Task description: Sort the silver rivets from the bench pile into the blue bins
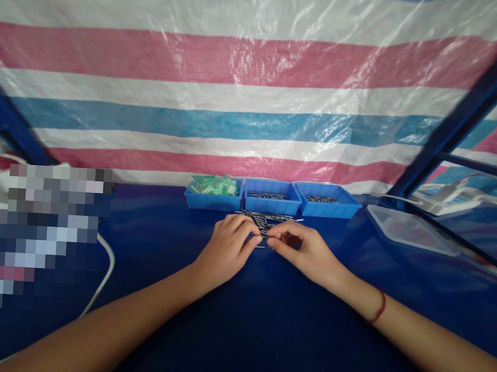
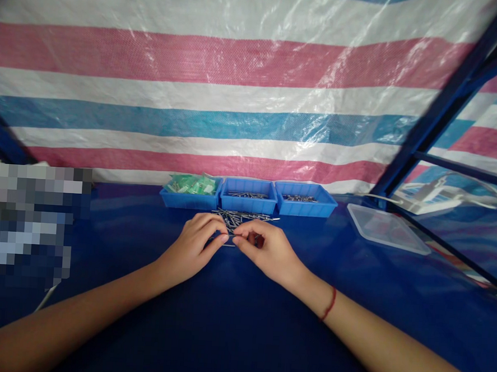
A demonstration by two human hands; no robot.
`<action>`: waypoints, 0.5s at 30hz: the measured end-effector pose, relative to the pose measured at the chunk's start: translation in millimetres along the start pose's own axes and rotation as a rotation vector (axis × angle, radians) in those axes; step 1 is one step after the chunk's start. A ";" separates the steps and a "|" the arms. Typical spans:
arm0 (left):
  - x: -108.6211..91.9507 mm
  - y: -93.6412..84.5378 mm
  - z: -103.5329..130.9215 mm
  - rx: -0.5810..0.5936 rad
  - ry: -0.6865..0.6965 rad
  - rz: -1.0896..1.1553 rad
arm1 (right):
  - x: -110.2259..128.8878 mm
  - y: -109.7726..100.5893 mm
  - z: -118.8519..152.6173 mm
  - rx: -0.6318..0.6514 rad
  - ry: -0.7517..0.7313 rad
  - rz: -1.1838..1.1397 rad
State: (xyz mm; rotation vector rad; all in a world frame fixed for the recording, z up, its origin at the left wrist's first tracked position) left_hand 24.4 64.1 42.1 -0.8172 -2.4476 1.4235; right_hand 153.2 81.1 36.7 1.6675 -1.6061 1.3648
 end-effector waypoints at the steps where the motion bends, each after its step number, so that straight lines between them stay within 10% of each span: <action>1: 0.2 0.1 0.0 -0.001 0.001 0.010 | -2.3 0.1 0.1 -0.001 0.017 -0.016; 15: -7.3 1.1 -0.8 0.041 0.089 0.114 | 10.1 1.0 3.0 0.011 -0.065 0.008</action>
Point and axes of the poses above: each hand's wrist, its own z-axis away from the middle knuckle, its own y-axis out of the palm, x = y × z, the point moved 8 cm from there along -z, towards the middle knuckle, and after that the axes turned 15 degrees about -z, right-handed, at the moved point
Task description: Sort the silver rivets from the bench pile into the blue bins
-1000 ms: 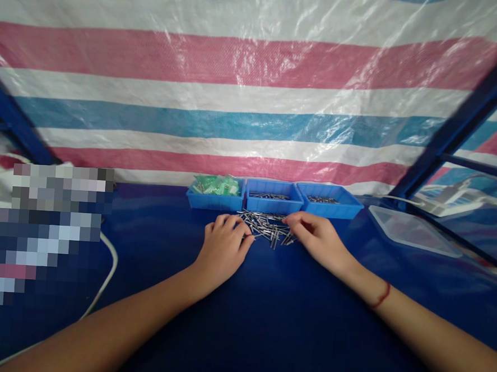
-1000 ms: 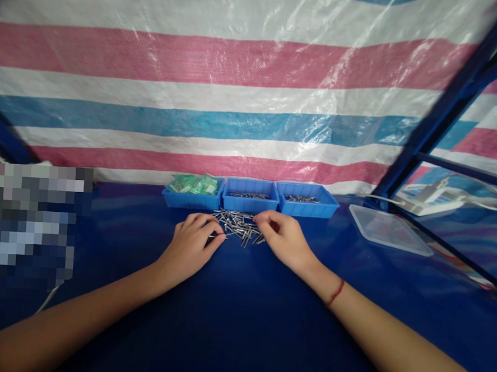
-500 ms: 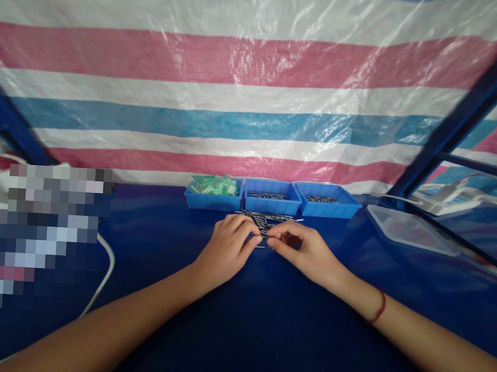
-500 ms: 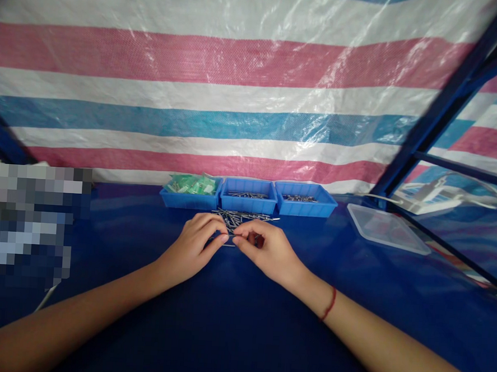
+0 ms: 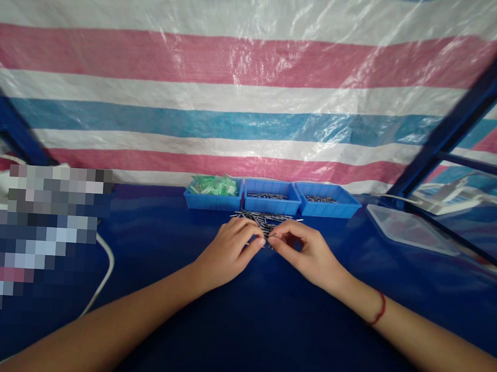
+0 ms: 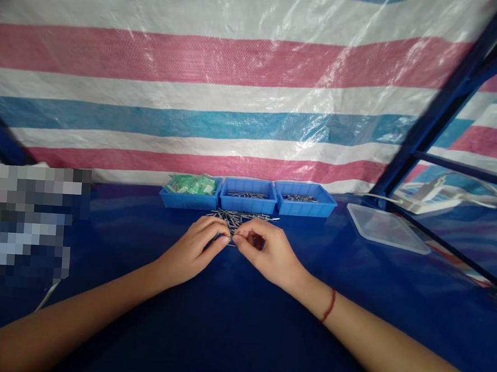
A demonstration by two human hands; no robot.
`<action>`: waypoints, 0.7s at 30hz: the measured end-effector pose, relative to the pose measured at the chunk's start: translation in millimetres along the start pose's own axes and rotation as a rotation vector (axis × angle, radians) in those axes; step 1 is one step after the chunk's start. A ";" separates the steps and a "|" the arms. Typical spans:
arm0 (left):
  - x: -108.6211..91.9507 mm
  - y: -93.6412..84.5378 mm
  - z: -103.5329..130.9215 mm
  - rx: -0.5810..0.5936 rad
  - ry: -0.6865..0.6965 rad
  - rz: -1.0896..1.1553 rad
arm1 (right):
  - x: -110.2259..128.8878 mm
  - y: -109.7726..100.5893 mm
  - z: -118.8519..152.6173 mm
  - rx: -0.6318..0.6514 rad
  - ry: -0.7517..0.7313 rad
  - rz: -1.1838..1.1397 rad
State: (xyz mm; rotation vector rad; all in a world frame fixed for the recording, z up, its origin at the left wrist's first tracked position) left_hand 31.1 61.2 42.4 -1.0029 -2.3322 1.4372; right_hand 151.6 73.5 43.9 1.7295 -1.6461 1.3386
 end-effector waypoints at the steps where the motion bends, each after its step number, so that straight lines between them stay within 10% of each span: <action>1: -1.1 -0.3 0.3 0.000 0.011 0.010 | 0.4 -0.1 -0.1 0.000 -0.006 0.003; 21: 0.0 -12.9 1.1 -0.128 -0.015 0.080 | 8.0 5.0 0.9 0.083 -0.090 0.064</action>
Point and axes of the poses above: each hand's wrist, its own z-axis away from the middle knuckle, its own y-axis out of the palm, x = y × z, the point moved 8 cm from there along -z, towards the middle knuckle, and after that the axes turned 15 degrees about -z, right-handed, at the moved point
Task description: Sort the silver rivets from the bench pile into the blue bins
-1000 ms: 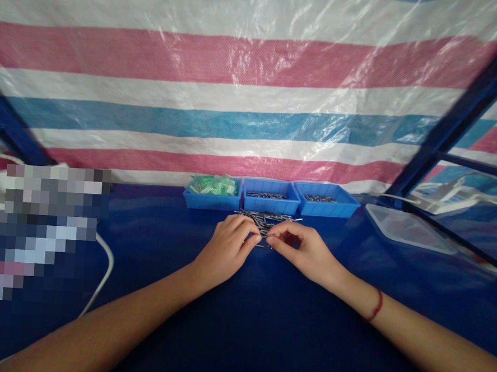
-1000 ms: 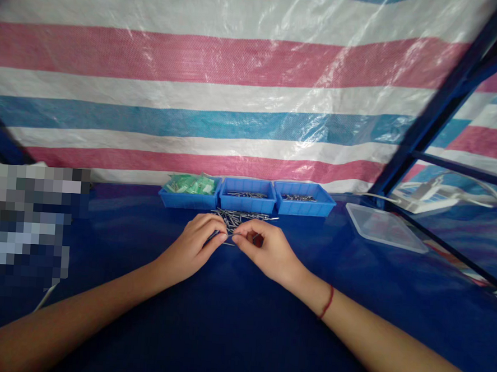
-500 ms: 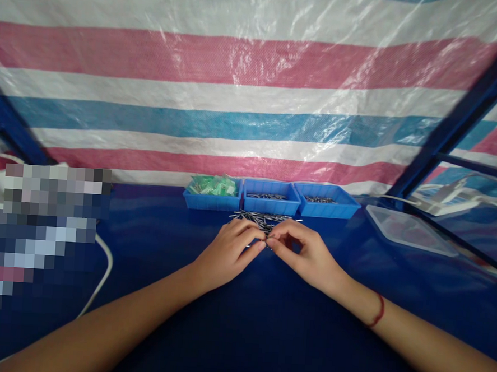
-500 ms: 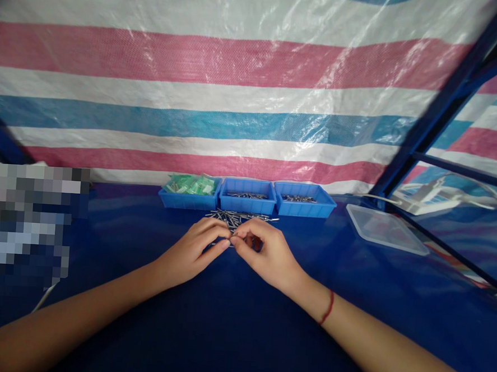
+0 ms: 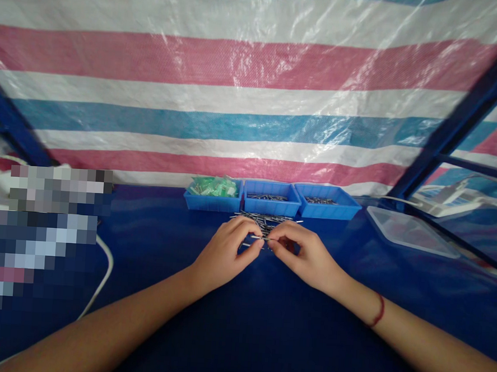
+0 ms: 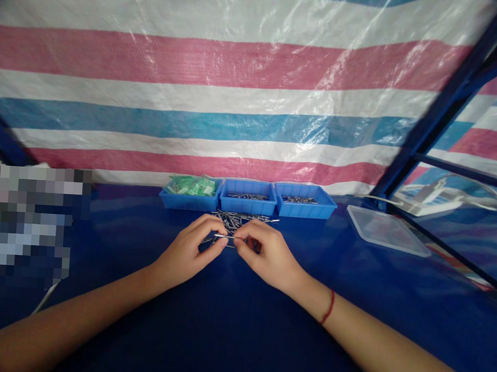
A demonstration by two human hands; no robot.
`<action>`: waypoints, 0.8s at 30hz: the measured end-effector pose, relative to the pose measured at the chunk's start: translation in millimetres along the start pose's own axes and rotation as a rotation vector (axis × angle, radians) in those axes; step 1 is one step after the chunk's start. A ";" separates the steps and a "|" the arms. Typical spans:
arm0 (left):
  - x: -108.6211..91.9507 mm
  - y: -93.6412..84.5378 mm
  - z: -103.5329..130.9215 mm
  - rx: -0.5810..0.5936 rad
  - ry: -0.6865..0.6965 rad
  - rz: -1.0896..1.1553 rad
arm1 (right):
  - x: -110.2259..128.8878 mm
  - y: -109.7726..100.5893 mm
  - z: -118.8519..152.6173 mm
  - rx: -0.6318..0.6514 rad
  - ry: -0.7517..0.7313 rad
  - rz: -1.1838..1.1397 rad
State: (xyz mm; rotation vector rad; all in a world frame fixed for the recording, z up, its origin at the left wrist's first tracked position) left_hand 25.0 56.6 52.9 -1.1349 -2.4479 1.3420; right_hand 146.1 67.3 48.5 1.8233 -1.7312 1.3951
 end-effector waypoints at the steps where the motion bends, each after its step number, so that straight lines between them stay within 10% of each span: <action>1: -0.1 -0.8 0.1 -0.010 0.002 -0.001 | -1.3 2.4 -0.1 0.025 0.010 0.007; 7: 5.6 1.1 0.2 -0.027 -0.041 -0.062 | -16.8 -1.4 -2.3 -0.006 0.117 -0.095; 16: 5.5 13.9 3.3 0.118 -0.026 -0.316 | -78.4 -83.9 6.5 -0.746 0.442 -0.555; 24: 11.2 18.1 7.7 0.176 -0.072 -0.398 | -77.1 -73.4 7.4 -0.674 0.511 -0.542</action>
Point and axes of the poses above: each hand's wrist, its own z-axis away from the middle knuckle, its own y-axis out of the palm, x = y × z, the point moved 8 cm from there along -z, towards the middle knuckle, and after that the axes turned 15 degrees about -z, right-handed, at the moved point
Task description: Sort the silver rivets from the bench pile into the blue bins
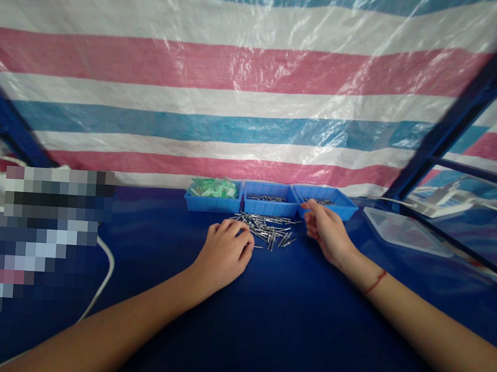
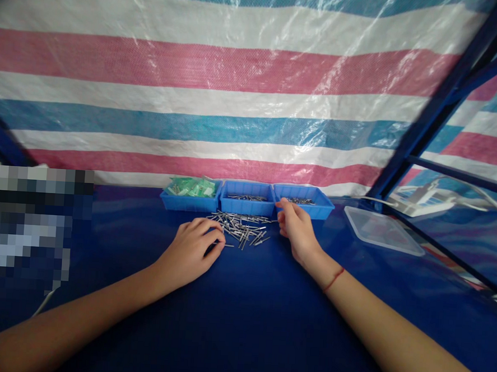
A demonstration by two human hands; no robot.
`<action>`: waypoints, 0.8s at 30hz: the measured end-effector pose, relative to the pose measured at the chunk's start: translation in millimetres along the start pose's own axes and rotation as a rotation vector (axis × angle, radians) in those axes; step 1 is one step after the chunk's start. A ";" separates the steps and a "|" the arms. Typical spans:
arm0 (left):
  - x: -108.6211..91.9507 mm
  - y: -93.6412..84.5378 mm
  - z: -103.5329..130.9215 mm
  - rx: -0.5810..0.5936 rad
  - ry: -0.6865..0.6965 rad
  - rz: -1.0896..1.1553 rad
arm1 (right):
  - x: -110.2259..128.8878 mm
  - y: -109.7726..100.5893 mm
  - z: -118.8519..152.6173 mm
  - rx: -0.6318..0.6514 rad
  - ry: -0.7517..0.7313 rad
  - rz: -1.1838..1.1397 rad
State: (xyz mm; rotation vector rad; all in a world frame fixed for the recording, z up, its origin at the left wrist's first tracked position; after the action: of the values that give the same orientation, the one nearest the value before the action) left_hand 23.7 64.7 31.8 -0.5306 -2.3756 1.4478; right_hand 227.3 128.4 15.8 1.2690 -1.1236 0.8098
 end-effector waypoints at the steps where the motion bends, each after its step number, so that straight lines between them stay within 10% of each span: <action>1: 0.0 -0.5 -0.2 0.003 -0.004 0.005 | -0.7 6.4 3.4 0.051 -0.013 0.062; 8: 2.4 -6.0 -3.5 -0.033 -0.014 0.184 | -7.9 66.0 49.3 0.643 -0.197 0.438; 24: -1.8 -4.8 -6.2 0.027 0.041 0.386 | 2.8 70.8 62.1 0.642 -0.388 0.441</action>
State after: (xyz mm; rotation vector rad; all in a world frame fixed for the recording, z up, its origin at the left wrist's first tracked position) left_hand 27.3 66.7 38.7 -1.0472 -2.3049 1.5987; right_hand 149.9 78.8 36.6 1.7895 -1.5564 1.3664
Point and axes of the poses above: each hand's wrist, its own z-axis away from the middle knuckle, its own y-axis out of the palm, x = y × z, the point moved 8 cm from there along -z, towards the middle knuckle, and after that the axes turned 15 degrees about -z, right-handed, at the moved point
